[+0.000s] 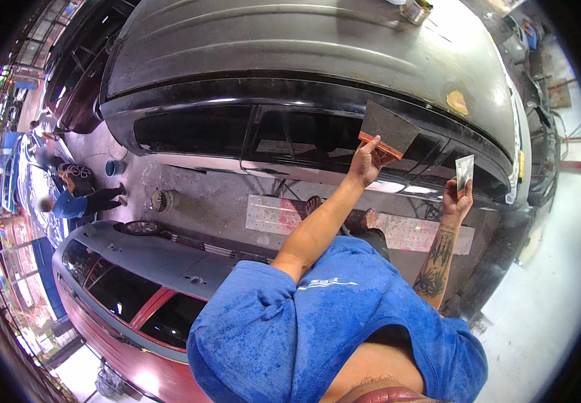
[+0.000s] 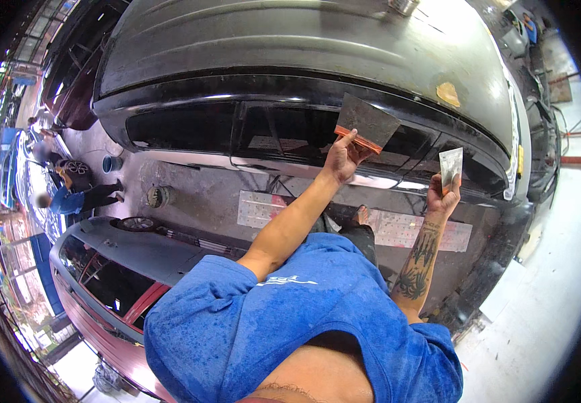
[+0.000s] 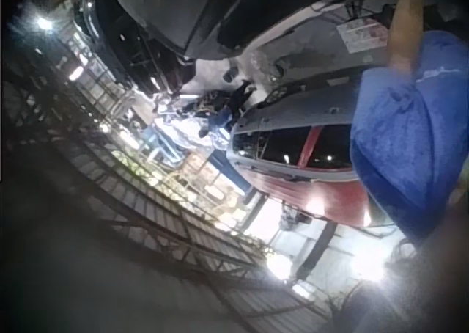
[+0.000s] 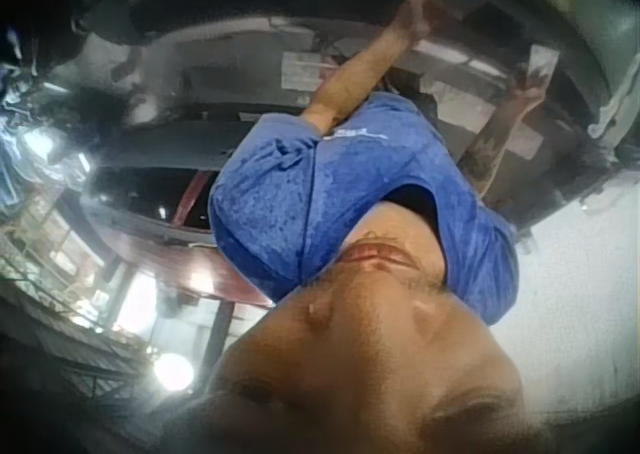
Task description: The person applies body filler to a car hood using a putty knife and a brush, smoothing the material across the surface. The person scrapes excess filler and spreads it evenly over the hood.
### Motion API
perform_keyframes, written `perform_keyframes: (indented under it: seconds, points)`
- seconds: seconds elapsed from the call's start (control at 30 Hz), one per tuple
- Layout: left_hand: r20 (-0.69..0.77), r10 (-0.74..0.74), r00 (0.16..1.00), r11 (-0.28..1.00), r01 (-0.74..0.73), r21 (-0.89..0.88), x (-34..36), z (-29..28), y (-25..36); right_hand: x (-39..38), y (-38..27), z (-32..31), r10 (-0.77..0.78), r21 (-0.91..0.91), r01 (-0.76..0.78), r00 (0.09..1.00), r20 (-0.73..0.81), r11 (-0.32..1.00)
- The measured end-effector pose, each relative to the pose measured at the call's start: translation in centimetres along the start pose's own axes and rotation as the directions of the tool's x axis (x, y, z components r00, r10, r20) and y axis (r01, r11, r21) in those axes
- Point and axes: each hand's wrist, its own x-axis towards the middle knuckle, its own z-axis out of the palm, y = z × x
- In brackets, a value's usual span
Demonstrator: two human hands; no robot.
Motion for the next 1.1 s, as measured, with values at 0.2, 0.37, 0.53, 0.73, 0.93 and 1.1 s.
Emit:
perform_keyframes:
  seconds: [0.2, 0.37, 0.53, 0.73, 0.93, 1.1]
  points:
    - [-0.001, 0.001, 1.000, 0.995, 0.000, 0.099, 0.8, 1.4, -4.3, 2.2, -3.3, -4.1, 0.048, 0.088, -0.049, 0.999, 0.013, 0.995]
    - [-0.090, 0.030, 0.996, 0.992, -0.019, 0.123, 2.4, 1.6, -8.6, 4.1, -6.8, -5.6, 0.034, 0.165, -0.036, 0.999, 0.015, 0.986]
    - [-0.123, 0.082, 0.989, 0.992, -0.069, 0.107, 1.1, 0.5, -10.5, 7.2, -7.8, -1.5, 0.076, -0.104, -0.073, 0.997, 0.018, 0.992]
    - [-0.225, 0.276, 0.934, 0.957, -0.289, -0.027, -4.1, -4.6, -11.4, 14.2, 0.7, 9.8, -0.021, -0.550, 0.238, 0.928, 0.371, 0.800]
    - [-0.388, 0.303, 0.871, 0.926, -0.365, -0.096, -7.9, -11.3, -13.7, 19.6, 14.1, 15.2, -0.111, -0.583, 0.596, 0.746, 0.656, 0.552]
    - [-0.430, 0.247, 0.868, 0.919, -0.351, -0.180, -10.3, -14.8, -12.8, 21.7, 20.5, 15.6, 0.089, -0.683, 0.579, 0.730, 0.677, 0.445]
